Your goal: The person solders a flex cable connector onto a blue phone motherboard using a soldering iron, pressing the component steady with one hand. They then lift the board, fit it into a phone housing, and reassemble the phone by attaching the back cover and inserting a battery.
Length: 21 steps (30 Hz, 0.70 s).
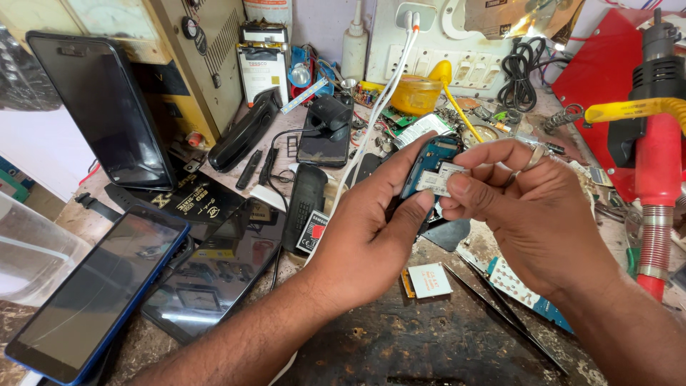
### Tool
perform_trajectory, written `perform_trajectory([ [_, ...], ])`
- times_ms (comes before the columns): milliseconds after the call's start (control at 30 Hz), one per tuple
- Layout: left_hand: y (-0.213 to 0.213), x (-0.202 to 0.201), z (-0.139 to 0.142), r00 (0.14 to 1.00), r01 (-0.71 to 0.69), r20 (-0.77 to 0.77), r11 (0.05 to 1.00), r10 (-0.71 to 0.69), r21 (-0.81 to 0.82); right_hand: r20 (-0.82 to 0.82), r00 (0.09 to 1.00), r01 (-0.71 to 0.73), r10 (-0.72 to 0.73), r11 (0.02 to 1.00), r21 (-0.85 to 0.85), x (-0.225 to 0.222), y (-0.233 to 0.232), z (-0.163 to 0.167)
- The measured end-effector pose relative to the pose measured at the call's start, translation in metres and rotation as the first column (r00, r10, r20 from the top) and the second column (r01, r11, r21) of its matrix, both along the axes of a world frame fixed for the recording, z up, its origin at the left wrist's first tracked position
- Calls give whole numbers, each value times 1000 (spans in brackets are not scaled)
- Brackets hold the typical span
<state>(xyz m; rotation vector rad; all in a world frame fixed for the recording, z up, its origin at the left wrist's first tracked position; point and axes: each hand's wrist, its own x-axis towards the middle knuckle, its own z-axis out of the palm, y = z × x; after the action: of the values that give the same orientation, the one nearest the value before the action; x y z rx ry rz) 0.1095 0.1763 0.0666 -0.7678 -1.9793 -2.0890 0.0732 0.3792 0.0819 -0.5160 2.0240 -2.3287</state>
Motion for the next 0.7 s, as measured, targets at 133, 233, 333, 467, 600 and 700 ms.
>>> perform_trajectory([
  [133, -1, -2, -1, 1000, 28, -8, 999, -28, 26, -24, 999, 21, -21, 1000, 4, 2, -3, 1],
  [233, -2, -1, -1, 999, 27, -26, 999, -26, 24, -39, 998, 44, -43, 999, 28, 4, -5, 3],
  [333, -2, -1, -1, 999, 24, -37, 1000, -23, 18, -72, 996, 62, -57, 996, 70, 5, -6, 5],
  [467, -3, 0, -1, 999, 12, -45, 1000, -12, 0, -144, 989, 56, -46, 996, 68, 7, -8, 6],
  [600, -3, 1, -1, 995, 0, -104, 1000, -2, -26, -165, 980, 132, -112, 985, 114, 12, -11, 8],
  [700, -4, 1, -1, 986, -34, -165, 999, 28, -34, -192, 970, 180, -148, 971, 157, 17, -14, 11],
])
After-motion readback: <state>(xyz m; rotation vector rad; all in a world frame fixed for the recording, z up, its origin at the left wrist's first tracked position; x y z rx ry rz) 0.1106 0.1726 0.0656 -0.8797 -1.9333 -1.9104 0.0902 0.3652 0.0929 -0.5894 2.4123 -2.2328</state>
